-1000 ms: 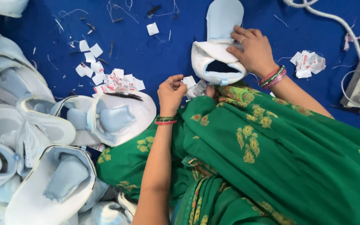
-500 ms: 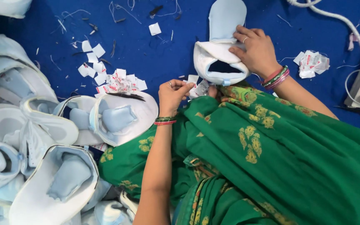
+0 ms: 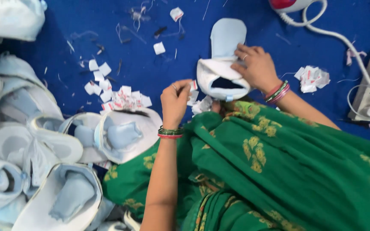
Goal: Ironing shoe tongue components and applying labels during preparation for assembly.
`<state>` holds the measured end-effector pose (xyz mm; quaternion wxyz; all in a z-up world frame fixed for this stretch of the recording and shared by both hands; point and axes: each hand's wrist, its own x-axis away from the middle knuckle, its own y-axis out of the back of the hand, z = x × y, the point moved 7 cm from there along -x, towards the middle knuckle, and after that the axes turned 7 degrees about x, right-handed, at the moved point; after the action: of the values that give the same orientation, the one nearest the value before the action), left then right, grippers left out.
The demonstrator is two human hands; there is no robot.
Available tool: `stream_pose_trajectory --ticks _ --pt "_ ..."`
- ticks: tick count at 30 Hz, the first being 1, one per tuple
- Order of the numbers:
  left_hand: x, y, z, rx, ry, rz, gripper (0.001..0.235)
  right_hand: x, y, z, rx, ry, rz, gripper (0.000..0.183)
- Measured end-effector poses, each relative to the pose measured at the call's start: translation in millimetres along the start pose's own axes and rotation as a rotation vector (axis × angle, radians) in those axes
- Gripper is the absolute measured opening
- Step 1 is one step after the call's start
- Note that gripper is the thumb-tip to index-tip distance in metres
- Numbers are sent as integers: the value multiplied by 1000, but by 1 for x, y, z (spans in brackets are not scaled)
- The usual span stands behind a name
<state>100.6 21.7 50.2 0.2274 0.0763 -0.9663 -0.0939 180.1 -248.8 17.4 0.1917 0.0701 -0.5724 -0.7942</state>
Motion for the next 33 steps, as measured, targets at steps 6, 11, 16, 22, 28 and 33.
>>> stream_pose_trajectory --ticks 6,11,16,22,28,33 --pt "-72 -72 -66 -35 -504 60 23 1 5 4 19 -12 -3 50" --pt "-159 -146 -60 -223 -558 176 11 3 6 10 97 20 -53 51" --pt "-177 -162 -82 -499 -602 262 14 -10 22 5 56 3 -78 77" --pt "-186 -156 -75 -388 -555 236 20 -19 23 3 36 -26 29 89" --pt "-196 -145 27 804 131 100 9 -23 19 2 28 -45 102 88" --pt "-178 -166 34 1232 429 140 28 -17 13 7 61 -46 135 91"
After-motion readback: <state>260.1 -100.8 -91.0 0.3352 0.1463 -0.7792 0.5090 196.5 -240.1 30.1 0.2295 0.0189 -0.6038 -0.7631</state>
